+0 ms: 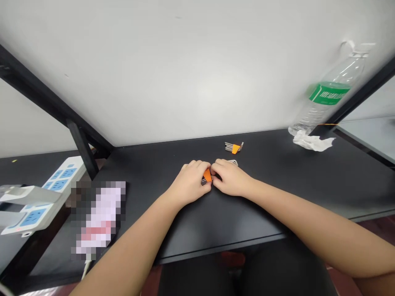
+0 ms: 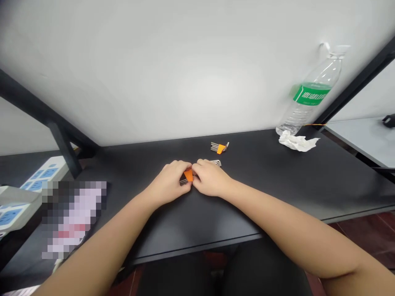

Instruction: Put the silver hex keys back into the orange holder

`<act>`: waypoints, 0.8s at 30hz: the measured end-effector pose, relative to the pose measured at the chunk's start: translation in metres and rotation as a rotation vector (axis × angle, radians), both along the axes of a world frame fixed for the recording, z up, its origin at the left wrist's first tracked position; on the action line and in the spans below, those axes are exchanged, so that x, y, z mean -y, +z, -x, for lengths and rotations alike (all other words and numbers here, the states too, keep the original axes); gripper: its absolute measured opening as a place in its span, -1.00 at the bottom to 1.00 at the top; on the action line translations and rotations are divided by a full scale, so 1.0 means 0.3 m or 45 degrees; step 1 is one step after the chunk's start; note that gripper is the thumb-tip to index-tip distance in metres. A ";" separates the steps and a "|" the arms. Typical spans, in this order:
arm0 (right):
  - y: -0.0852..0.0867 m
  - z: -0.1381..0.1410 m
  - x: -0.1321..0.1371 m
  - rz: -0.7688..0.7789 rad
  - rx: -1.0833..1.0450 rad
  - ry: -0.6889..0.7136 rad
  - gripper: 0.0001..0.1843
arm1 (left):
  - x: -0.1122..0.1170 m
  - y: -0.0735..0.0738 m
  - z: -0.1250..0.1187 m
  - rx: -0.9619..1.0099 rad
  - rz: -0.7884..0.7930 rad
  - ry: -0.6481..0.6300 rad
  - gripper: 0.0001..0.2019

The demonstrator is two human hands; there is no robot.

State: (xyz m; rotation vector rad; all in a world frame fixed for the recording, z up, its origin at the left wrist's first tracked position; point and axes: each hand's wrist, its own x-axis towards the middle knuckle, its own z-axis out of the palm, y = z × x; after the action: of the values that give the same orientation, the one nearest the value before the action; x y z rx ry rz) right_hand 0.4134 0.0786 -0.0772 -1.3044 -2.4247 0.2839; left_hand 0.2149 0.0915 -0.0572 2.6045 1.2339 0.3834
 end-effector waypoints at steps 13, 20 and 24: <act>0.023 -0.077 -0.019 -0.060 0.218 -0.374 -0.65 | -0.001 0.000 0.016 0.031 0.034 0.042 -0.73; 0.008 -0.097 -0.054 0.040 0.159 -0.354 -0.61 | -0.003 0.005 0.015 0.028 0.049 0.049 -0.75; 0.000 -0.095 -0.064 0.069 0.130 -0.364 -0.59 | -0.003 0.003 0.014 0.028 0.052 0.050 -0.76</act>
State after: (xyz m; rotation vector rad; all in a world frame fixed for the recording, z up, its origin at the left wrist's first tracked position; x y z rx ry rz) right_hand 0.4419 0.0977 -0.0770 -1.7036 -2.2845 0.2107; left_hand 0.2108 0.0925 -0.0564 2.5387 1.2742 0.3887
